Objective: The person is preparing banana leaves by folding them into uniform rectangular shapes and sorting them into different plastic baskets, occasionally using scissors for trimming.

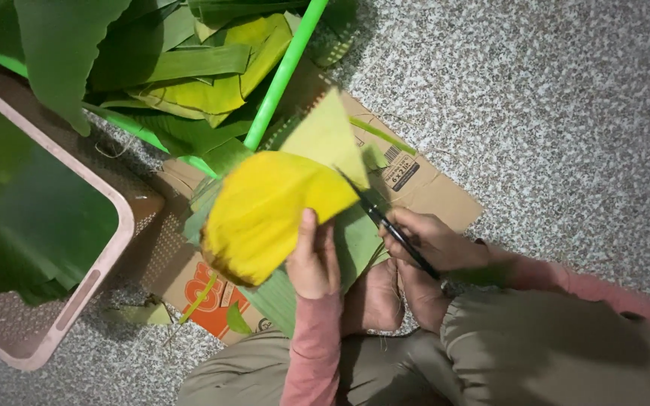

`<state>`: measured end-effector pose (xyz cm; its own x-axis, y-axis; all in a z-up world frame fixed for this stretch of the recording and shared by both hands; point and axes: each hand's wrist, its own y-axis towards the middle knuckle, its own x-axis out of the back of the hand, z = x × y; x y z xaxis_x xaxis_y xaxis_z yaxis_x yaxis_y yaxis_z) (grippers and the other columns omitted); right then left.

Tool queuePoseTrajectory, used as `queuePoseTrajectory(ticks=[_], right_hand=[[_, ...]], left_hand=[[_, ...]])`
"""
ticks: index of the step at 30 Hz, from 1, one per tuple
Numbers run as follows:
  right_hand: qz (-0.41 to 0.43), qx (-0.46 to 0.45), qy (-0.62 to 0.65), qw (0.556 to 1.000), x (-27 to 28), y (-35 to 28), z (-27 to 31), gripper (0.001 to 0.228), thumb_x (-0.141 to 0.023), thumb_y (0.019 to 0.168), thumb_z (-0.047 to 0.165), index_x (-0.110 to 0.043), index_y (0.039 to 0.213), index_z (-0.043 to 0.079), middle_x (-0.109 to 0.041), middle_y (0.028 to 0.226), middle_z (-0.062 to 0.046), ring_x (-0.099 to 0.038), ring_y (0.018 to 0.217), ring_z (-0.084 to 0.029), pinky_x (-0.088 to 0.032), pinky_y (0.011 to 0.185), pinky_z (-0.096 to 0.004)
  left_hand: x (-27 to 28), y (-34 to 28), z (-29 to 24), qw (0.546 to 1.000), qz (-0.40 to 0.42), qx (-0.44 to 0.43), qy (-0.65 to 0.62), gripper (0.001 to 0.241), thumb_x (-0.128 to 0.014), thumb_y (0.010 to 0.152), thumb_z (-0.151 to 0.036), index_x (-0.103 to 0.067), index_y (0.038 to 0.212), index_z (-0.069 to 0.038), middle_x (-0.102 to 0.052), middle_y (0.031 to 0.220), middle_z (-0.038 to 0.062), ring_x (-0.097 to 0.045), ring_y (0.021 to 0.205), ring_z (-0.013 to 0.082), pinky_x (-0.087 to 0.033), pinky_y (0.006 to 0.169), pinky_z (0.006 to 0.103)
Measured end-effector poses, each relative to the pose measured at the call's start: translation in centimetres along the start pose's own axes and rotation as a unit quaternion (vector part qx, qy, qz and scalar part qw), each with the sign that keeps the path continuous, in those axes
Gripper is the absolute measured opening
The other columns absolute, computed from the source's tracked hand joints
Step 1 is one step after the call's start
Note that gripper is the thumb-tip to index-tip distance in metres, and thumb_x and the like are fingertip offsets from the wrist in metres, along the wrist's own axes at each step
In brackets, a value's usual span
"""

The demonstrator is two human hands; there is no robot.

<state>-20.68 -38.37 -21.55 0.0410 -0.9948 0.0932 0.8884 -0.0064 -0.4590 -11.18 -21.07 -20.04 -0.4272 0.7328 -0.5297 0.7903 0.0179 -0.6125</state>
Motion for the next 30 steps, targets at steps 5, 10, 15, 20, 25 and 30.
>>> queuePoseTrajectory(ticks=[5, 10, 15, 20, 25, 30], right_hand=[[-0.052, -0.012, 0.046, 0.998, -0.4, -0.2, -1.4, 0.021, -0.076, 0.089, 0.031, -0.067, 0.081, 0.013, -0.061, 0.045, -0.003, -0.059, 0.044, -0.010, -0.047, 0.045, -0.025], [-0.049, 0.019, 0.062, 0.997, -0.1, -0.4, 0.7, 0.026, -0.069, 0.092, 0.038, -0.068, 0.095, 0.012, -0.064, 0.053, -0.010, -0.063, 0.052, -0.015, -0.051, 0.050, -0.030], [-0.054, 0.004, 0.120, 0.991, 0.3, -0.8, 3.7, 0.027, -0.061, 0.096, 0.035, -0.065, 0.094, 0.008, -0.063, 0.053, -0.009, -0.062, 0.050, -0.016, -0.050, 0.052, -0.029], [-0.059, -0.017, 0.206, 0.977, 0.6, -0.9, 5.5, 0.030, -0.050, 0.103, 0.030, -0.061, 0.093, 0.003, -0.062, 0.054, -0.007, -0.061, 0.048, -0.017, -0.049, 0.055, -0.028], [-0.118, 0.012, 0.153, 0.981, 0.1, 1.1, -0.9, 0.024, -0.069, 0.096, 0.026, -0.065, 0.083, 0.005, -0.059, 0.045, -0.009, -0.059, 0.042, -0.014, -0.045, 0.046, -0.023], [-0.161, -0.081, -0.068, 0.981, 1.7, 2.9, -6.8, 0.033, -0.080, 0.089, 0.042, -0.071, 0.081, 0.011, -0.062, 0.052, -0.009, -0.058, 0.053, -0.024, -0.044, 0.058, -0.033]], left_hand=[[-2.4, -1.5, -0.1, 0.996, -0.043, 0.030, 0.079, 0.052, -0.075, 0.084, 0.003, -0.065, 0.135, -0.003, -0.067, 0.136, 0.013, -0.062, 0.125, 0.0284, -0.052, 0.106, 0.0560], [-3.3, -2.2, -0.7, 0.990, -0.038, 0.057, 0.123, 0.060, -0.080, 0.078, 0.003, -0.063, 0.136, 0.003, -0.065, 0.138, 0.017, -0.059, 0.129, 0.0302, -0.047, 0.110, 0.0564], [-2.7, -2.0, -0.1, 0.987, -0.034, 0.064, 0.143, 0.062, -0.081, 0.076, 0.005, -0.065, 0.135, 0.003, -0.067, 0.136, 0.017, -0.061, 0.125, 0.0287, -0.049, 0.106, 0.0540], [-2.7, -2.2, 0.1, 0.988, -0.034, 0.073, 0.132, 0.057, -0.081, 0.076, 0.007, -0.068, 0.131, 0.002, -0.070, 0.129, 0.017, -0.064, 0.120, 0.0282, -0.052, 0.103, 0.0531], [-1.8, -1.7, 0.4, 0.987, -0.030, 0.076, 0.137, 0.057, -0.081, 0.077, 0.007, -0.067, 0.133, 0.002, -0.070, 0.129, 0.016, -0.064, 0.119, 0.0279, -0.050, 0.105, 0.0527], [0.5, -1.6, -0.8, 0.982, 0.001, 0.053, 0.180, 0.062, -0.081, 0.078, 0.004, -0.063, 0.137, 0.003, -0.069, 0.132, 0.019, -0.063, 0.121, 0.0319, -0.050, 0.104, 0.0565]])
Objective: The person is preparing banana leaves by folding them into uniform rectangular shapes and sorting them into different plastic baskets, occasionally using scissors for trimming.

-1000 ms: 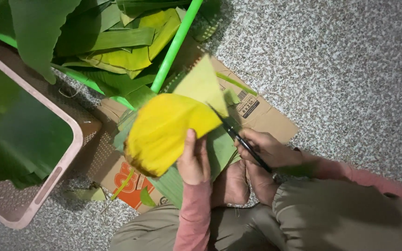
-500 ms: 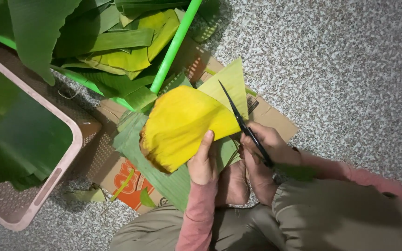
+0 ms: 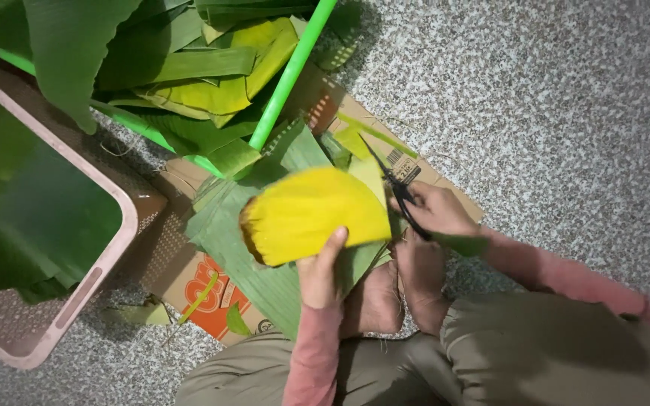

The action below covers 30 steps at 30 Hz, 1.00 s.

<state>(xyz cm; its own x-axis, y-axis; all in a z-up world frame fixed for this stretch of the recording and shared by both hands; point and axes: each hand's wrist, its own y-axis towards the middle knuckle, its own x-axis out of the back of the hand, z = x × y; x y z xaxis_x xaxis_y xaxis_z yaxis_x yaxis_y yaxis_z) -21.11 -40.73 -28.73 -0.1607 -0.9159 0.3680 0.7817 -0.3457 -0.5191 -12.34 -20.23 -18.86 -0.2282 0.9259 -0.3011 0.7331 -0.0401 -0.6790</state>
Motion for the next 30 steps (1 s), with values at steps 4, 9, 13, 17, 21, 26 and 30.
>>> queuePoseTrajectory(ticks=[4, 9, 13, 17, 21, 26, 30], right_hand=[[0.053, -0.027, -0.264, 0.963, 1.4, 2.9, -2.3, 0.038, -0.062, 0.102, 0.038, -0.071, 0.117, 0.005, -0.069, 0.089, -0.020, -0.067, 0.082, -0.035, -0.054, 0.072, -0.048], [0.002, 0.154, -0.119, 0.981, 4.4, 1.5, 6.2, 0.033, -0.064, 0.096, 0.025, -0.071, 0.122, 0.006, -0.070, 0.107, -0.013, -0.067, 0.075, -0.020, -0.054, 0.064, -0.029], [0.194, 0.251, 0.001, 0.948, 5.1, -1.8, 13.6, 0.046, -0.071, 0.084, 0.025, -0.067, 0.122, 0.000, -0.066, 0.123, -0.017, -0.064, 0.068, -0.016, -0.053, 0.058, -0.024], [0.007, 0.527, -0.197, 0.827, 5.6, -4.2, 19.1, 0.008, -0.076, 0.080, 0.007, -0.074, 0.087, 0.003, -0.073, 0.113, -0.015, -0.068, 0.110, -0.026, -0.051, 0.101, -0.043], [0.241, 0.496, 0.131, 0.824, 4.7, -5.0, 19.2, 0.011, -0.072, 0.086, 0.006, -0.063, 0.092, 0.001, -0.067, 0.127, -0.025, -0.069, 0.064, -0.012, -0.062, 0.057, -0.022], [0.314, 0.217, 0.262, 0.887, 3.5, -3.7, 14.4, 0.028, -0.061, 0.090, 0.006, -0.071, 0.111, -0.009, -0.077, 0.104, -0.025, -0.075, 0.074, -0.027, -0.072, 0.048, -0.043], [0.213, 0.191, 0.322, 0.903, 0.5, -0.6, 15.0, 0.030, -0.048, 0.105, 0.015, -0.063, 0.116, -0.008, -0.074, 0.100, -0.017, -0.072, 0.072, -0.020, -0.067, 0.054, -0.035]], left_hand=[[5.6, -0.2, 1.1, 0.973, 0.078, 0.011, 0.217, 0.064, -0.090, 0.073, -0.006, -0.069, 0.132, -0.003, -0.072, 0.126, 0.019, -0.065, 0.116, 0.0279, -0.053, 0.101, 0.0558], [6.8, -1.8, -0.5, 0.923, 0.273, -0.011, 0.271, 0.027, -0.075, 0.086, -0.006, -0.072, 0.110, 0.006, -0.077, 0.096, 0.013, -0.072, 0.077, 0.0198, -0.061, 0.068, 0.0293], [6.2, -2.3, 0.4, 0.871, 0.375, -0.061, 0.311, 0.033, -0.071, 0.091, -0.008, -0.067, 0.122, 0.002, -0.074, 0.114, 0.011, -0.073, 0.095, 0.0206, -0.061, 0.079, 0.0293], [6.9, -2.7, 0.3, 0.904, 0.334, 0.024, 0.265, 0.031, -0.071, 0.092, -0.007, -0.067, 0.120, 0.003, -0.074, 0.109, 0.009, -0.070, 0.092, 0.0164, -0.058, 0.079, 0.0270], [7.4, -1.0, -0.4, 0.886, 0.404, -0.042, 0.225, 0.047, -0.076, 0.084, -0.003, -0.064, 0.129, 0.005, -0.074, 0.111, 0.012, -0.069, 0.092, 0.0175, -0.058, 0.084, 0.0290], [4.4, -1.8, -3.0, 0.951, 0.209, 0.079, -0.213, 0.101, -0.075, 0.099, -0.012, -0.003, 0.166, -0.032, -0.004, 0.166, 0.029, -0.017, 0.151, 0.0456, -0.017, 0.119, 0.0651], [6.7, -2.6, -5.2, 0.953, 0.202, -0.082, -0.209, 0.024, -0.065, 0.099, -0.020, -0.058, 0.076, -0.016, -0.056, 0.081, -0.004, -0.054, 0.076, 0.0096, -0.041, 0.117, 0.0604]])
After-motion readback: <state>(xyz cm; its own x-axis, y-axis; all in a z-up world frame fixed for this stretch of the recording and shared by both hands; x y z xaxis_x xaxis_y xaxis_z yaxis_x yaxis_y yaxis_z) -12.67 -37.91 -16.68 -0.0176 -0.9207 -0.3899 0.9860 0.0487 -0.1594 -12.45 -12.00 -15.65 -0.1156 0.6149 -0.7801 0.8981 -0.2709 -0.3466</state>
